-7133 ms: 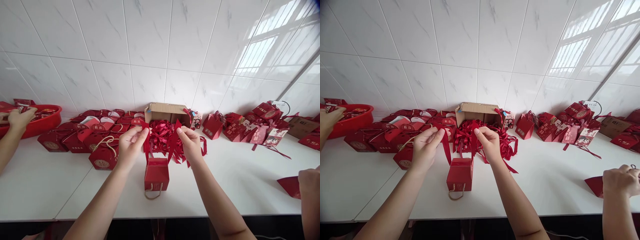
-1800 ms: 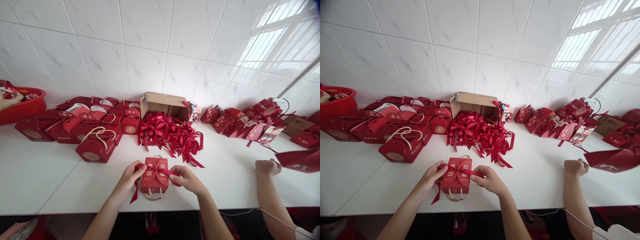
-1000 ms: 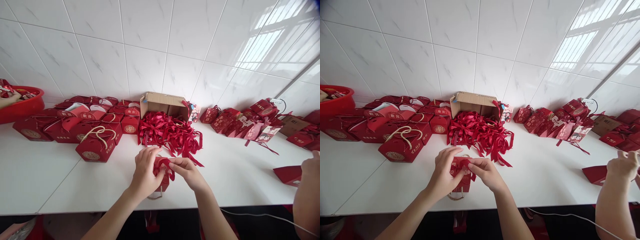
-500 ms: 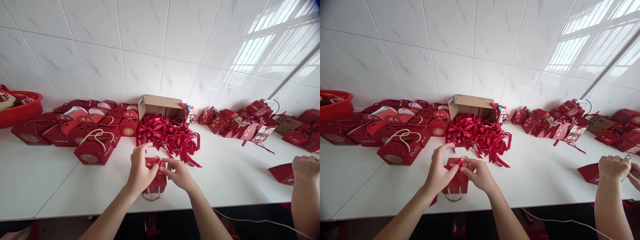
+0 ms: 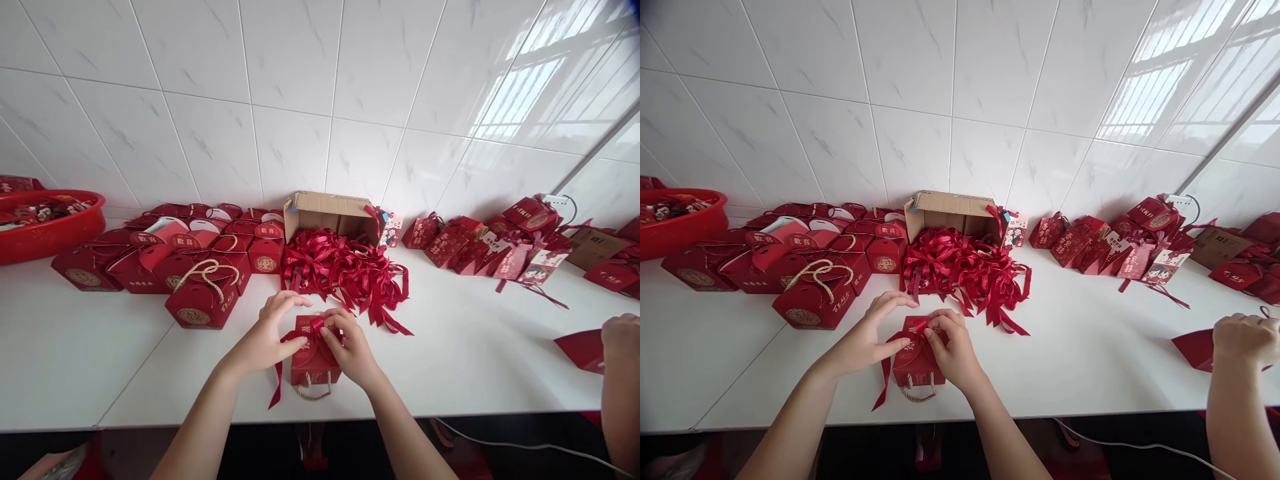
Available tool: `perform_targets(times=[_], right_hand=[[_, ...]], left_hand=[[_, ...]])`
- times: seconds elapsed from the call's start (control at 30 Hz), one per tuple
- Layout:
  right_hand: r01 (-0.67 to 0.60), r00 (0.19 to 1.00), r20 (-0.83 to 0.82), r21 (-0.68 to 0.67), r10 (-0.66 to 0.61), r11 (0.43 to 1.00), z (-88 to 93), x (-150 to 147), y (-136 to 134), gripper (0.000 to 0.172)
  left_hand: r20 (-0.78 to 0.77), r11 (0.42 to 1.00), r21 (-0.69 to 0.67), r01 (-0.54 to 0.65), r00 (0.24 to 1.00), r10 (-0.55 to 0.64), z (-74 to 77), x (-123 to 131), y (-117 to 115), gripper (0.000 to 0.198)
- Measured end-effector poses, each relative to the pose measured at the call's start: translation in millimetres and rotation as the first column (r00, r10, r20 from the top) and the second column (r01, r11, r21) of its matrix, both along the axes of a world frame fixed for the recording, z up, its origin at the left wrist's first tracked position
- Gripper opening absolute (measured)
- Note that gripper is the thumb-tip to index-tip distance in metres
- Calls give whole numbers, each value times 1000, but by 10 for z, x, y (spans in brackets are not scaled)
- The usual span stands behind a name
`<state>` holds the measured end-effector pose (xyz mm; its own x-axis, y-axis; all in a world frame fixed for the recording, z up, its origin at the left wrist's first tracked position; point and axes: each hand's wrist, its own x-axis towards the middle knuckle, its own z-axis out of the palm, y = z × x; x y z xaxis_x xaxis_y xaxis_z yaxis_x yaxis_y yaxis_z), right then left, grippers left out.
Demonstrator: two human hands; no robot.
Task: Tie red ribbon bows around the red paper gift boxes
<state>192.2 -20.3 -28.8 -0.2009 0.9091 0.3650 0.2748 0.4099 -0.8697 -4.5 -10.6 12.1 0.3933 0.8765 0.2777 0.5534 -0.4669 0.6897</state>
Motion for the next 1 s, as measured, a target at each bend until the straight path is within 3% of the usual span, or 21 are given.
perform_targets(times=[0.1, 0.17, 0.27, 0.4, 0.53, 0.7, 0.87, 1.0], right_hand=[[-9, 1000, -15, -57, 9, 998, -38, -26, -12, 17], [-8, 1000, 6, -78, 9, 997, -40, -40, -21, 19], [-25, 1000, 6, -89, 26, 996, -16, -49, -24, 20], [-62, 994, -94, -127, 50, 990, 27, -63, -22, 21], [22, 996, -79, -132, -33, 991, 52, -132, -30, 20], [187, 981, 54, -53, -184, 981, 70, -238, -62, 15], [150, 983, 96, 59, -155, 987, 100, -215, -147, 12], [146, 985, 79, 76, -152, 986, 53, -180, -158, 15]], left_hand=[[72, 969, -227, -100, 990, 119, -129, -63, 22, 21], [151, 920, -369, -130, 969, 197, -247, -52, 24, 26], [272, 852, -523, -19, 944, 188, -378, 3, 14, 36], [301, 819, -573, 31, 937, 175, -391, 9, 0, 44], [310, 839, -543, 34, 937, 162, -228, -76, -61, 43], [358, 881, -452, 141, 933, 35, 139, -78, -163, 35], [389, 889, -379, 256, 916, -97, 441, 97, -69, 30], [300, 874, -345, 341, 923, -242, 560, 281, 124, 29]])
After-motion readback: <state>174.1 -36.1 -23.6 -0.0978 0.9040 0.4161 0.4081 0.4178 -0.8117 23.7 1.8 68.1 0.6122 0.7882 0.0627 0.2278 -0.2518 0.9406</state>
